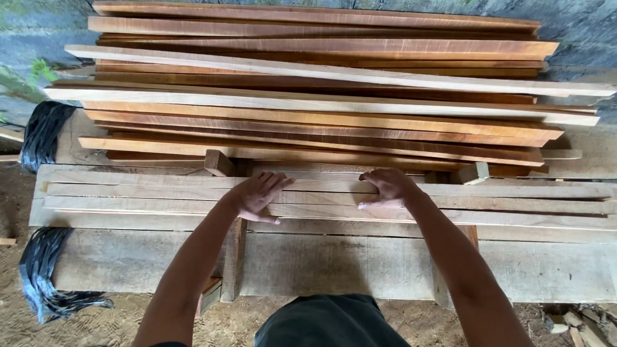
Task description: The recorder is arranging, aligning, and inspecting various wooden planks on a workbench.
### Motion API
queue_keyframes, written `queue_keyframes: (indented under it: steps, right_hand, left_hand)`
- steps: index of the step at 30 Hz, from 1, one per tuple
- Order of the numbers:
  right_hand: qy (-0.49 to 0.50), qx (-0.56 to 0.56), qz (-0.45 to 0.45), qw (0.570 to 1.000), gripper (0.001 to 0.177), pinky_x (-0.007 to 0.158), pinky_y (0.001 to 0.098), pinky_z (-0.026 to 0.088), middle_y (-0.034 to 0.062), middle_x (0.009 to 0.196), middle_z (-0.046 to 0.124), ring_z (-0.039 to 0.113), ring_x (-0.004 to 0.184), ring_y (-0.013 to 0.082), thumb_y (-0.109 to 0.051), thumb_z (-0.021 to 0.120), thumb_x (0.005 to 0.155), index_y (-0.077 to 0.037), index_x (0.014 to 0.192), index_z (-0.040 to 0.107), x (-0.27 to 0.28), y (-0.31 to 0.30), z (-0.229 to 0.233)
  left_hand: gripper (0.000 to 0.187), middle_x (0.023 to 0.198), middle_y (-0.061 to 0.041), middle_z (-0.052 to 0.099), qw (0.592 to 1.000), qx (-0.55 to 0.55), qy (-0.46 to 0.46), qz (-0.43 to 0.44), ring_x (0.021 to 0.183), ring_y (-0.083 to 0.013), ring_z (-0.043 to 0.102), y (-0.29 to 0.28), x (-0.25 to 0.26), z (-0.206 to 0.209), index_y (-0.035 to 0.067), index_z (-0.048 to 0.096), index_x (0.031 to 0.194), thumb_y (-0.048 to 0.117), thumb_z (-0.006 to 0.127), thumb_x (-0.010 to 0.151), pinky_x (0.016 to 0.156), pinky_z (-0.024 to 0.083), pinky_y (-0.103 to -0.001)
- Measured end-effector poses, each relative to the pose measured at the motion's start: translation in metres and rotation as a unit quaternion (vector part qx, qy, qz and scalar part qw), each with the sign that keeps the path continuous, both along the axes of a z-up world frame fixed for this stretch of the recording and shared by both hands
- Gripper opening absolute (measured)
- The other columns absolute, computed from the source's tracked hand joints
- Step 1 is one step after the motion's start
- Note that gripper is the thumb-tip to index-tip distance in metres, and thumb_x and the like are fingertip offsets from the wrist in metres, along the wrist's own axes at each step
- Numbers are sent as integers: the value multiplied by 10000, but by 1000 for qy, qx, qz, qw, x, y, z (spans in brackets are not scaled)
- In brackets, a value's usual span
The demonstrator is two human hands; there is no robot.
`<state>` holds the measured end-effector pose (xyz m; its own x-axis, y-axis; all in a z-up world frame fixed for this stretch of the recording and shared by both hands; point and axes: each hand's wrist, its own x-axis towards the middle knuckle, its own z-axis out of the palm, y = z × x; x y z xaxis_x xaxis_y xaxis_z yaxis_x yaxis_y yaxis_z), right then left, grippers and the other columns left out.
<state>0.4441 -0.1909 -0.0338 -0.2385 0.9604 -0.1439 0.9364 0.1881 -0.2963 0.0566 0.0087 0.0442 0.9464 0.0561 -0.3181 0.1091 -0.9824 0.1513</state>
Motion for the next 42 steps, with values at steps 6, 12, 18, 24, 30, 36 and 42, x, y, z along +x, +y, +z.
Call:
queue_keyframes:
  steps: [6, 12, 18, 24, 30, 36, 42]
  right_hand:
    - [64, -16, -178, 982, 455, 894, 506, 587, 82, 1012, 751, 739, 1000, 328, -602, 561, 965, -217, 1170, 691, -28, -2, 56]
    - [37, 121, -205, 971, 315, 731, 470, 606, 53, 762, 734, 756, 774, 320, -491, 561, 1038, -235, 921, 702, 19, 4, 33]
    - [-112, 347, -174, 915, 290, 826, 423, 548, 45, 922, 660, 697, 928, 264, -359, 752, 913, -161, 1122, 721, 67, 51, 55]
    - [-87, 265, -256, 926, 493, 1127, 482, 415, 129, 1252, 662, 619, 1243, 306, -442, 660, 1000, -92, 1347, 648, 100, 72, 33]
    - [-111, 377, -217, 894, 428, 834, 423, 466, 38, 948, 529, 586, 966, 283, -367, 780, 861, -119, 1195, 677, 93, 72, 43]
    - [-49, 371, -244, 895, 211, 751, 398, 512, 34, 806, 599, 651, 822, 256, -319, 703, 1008, -115, 1055, 730, 116, 89, 30]
    - [-23, 63, -357, 932, 494, 1117, 469, 405, 74, 1291, 647, 557, 1303, 300, -513, 540, 959, -201, 1304, 706, 131, 106, 45]
  left_hand:
    - [640, 1366, -92, 501, 985, 44, -169, -7, 1238, -297, 610, 10, -5, -45, 229, 240, 1592, 345, 514, 1026, 1026, 500, -481]
    - [661, 1257, -168, 576, 971, 3, -232, 51, 1206, -363, 619, 63, 24, -43, 98, 433, 1495, 456, 615, 970, 1026, 516, -533]
    - [336, 1310, 16, 550, 917, 210, -304, 147, 1290, -192, 555, 134, 60, -45, 192, 670, 1165, 368, 681, 878, 1069, 437, -445]
    - [707, 1279, -60, 569, 897, 203, -301, 251, 1264, -236, 559, 176, 63, -64, 141, 539, 1435, 444, 756, 834, 1103, 377, -516]
    - [581, 1065, -6, 512, 899, 237, -321, 180, 1056, -218, 576, 155, 60, -29, 212, 619, 1245, 603, 688, 821, 934, 471, -421]
    - [334, 1084, 10, 507, 894, 216, -322, 226, 1042, -210, 579, 164, 66, -43, 254, 621, 1222, 479, 583, 978, 873, 494, -402]
    - [337, 1145, -65, 534, 881, 185, -315, 302, 1167, -274, 568, 185, 85, -45, 199, 610, 1252, 355, 577, 955, 967, 466, -473]
